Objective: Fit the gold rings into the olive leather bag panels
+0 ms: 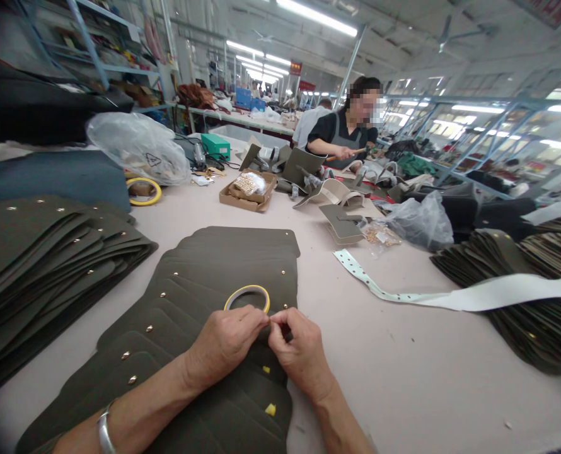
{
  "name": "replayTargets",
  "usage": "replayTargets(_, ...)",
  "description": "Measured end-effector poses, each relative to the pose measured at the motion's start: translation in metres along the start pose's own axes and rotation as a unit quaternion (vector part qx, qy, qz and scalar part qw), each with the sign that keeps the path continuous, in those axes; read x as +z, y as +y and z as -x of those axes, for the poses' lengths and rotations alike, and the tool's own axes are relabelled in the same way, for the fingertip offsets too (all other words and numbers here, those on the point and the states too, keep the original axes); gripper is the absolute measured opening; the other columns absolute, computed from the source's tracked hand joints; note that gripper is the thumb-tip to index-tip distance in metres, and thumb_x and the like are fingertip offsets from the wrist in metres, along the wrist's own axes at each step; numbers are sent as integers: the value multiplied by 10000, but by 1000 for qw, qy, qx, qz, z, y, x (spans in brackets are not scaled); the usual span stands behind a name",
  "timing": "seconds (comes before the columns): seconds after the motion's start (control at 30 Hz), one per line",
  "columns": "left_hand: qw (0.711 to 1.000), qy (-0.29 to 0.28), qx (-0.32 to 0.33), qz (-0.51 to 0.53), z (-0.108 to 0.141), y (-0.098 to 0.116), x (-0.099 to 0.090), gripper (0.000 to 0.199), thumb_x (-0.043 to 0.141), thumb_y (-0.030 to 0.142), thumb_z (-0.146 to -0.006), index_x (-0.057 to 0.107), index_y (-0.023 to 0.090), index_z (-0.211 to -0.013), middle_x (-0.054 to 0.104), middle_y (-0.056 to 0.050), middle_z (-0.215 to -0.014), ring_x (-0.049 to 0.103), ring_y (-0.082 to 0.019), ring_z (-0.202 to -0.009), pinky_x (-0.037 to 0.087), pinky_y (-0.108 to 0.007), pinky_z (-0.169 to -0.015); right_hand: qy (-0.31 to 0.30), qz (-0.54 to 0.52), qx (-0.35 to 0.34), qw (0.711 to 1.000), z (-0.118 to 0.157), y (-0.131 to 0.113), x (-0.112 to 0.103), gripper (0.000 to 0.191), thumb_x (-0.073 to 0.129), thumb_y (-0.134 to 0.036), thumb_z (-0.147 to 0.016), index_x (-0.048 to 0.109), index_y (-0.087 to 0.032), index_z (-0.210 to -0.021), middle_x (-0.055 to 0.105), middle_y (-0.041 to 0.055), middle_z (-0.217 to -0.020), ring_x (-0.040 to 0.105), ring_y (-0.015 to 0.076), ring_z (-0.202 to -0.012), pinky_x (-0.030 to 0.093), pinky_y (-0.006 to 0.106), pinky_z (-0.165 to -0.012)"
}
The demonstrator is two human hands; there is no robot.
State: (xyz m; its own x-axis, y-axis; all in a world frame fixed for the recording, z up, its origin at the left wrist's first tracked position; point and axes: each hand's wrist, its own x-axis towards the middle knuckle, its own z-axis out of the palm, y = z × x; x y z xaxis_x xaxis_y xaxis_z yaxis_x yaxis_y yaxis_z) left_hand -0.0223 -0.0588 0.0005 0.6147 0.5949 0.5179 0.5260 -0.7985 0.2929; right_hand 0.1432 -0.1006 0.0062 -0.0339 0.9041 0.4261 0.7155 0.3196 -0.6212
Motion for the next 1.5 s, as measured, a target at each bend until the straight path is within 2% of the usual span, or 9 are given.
replayTargets(0.2, 998, 36, 49, -13, -4, -1, -4, 301, 341, 176, -970, 518, 179, -727, 530, 2, -650, 485, -129, -585, 367, -248, -551, 9, -75, 112, 991, 3, -6, 6, 137, 529, -217, -829, 611, -197, -721, 639, -3, -633, 587, 128, -569, 458, 218, -540)
replayTargets(0.4, 997, 48, 60, 3, -2, 10, -6, 277, 377, 168, -958, 513, 182, -716, 531, 0, -641, 469, -136, -592, 362, -259, -574, 43, -99, 162, 981, 2, -4, 7, 140, 562, -275, -817, 640, -189, -739, 660, 12, -670, 610, 141, -600, 478, 230, -560)
replayTargets(0.57, 998, 18, 65, 16, 1, 15, -4, 215, 386, 155, -955, 544, 175, -811, 573, -6, -706, 518, -139, -651, 406, -258, -624, 62, -274, 321, 904, -6, 29, -6, 285, 685, -436, -733, 644, -154, -749, 606, -11, -566, 581, 128, -489, 492, 247, -506)
replayTargets(0.7, 998, -32, -5, -53, -1, 4, 1, 158, 434, 188, -952, 548, 185, -843, 595, -12, -772, 546, -159, -706, 430, -277, -653, 8, -362, 354, 862, -9, 43, -14, 367, 753, -471, -675, 664, -135, -793, 620, -7, -605, 570, 103, -487, 493, 230, -511)
replayTargets(0.93, 985, -147, -33, -86, -2, 8, 5, 70, 507, 198, -918, 539, 199, -856, 592, -17, -836, 542, -215, -793, 482, -325, -652, -18, -224, 313, 923, -11, 41, -8, 352, 699, -493, -712, 658, -144, -740, 570, -22, -525, 464, 87, -399, 364, 208, -393)
replayTargets(1.1, 982, -164, -39, -85, -4, 8, 5, 73, 487, 193, -924, 539, 191, -874, 587, -25, -863, 541, -226, -818, 505, -349, -666, -28, -67, 224, 972, -14, 37, -2, 253, 606, -406, -796, 684, -174, -730, 650, 11, -622, 571, 143, -562, 436, 246, -538)
replayTargets(1.33, 982, -168, -32, -79, -4, 10, 6, 87, 475, 189, -928, 541, 184, -873, 582, -29, -863, 536, -225, -814, 504, -351, -658, -21, 42, 172, 984, -19, 37, 6, 180, 547, -344, -820, 656, -200, -825, 701, 23, -711, 635, 171, -623, 480, 284, -630)
replayTargets(1.43, 982, -166, -34, -77, -3, 9, 6, 81, 483, 191, -925, 541, 185, -869, 581, -27, -860, 528, -224, -812, 498, -348, -652, 4, 9, 201, 980, -15, 39, 4, 250, 583, -366, -806, 598, -196, -988, 693, 4, -693, 621, 156, -537, 487, 276, -576)
replayTargets(1.5, 983, -163, -33, -77, -2, 8, 6, 93, 480, 207, -929, 542, 189, -861, 580, -26, -852, 522, -227, -816, 494, -354, -664, 3, -30, 232, 972, -10, 38, 1, 249, 574, -410, -823, 601, -194, -944, 680, -1, -656, 582, 140, -458, 468, 262, -506)
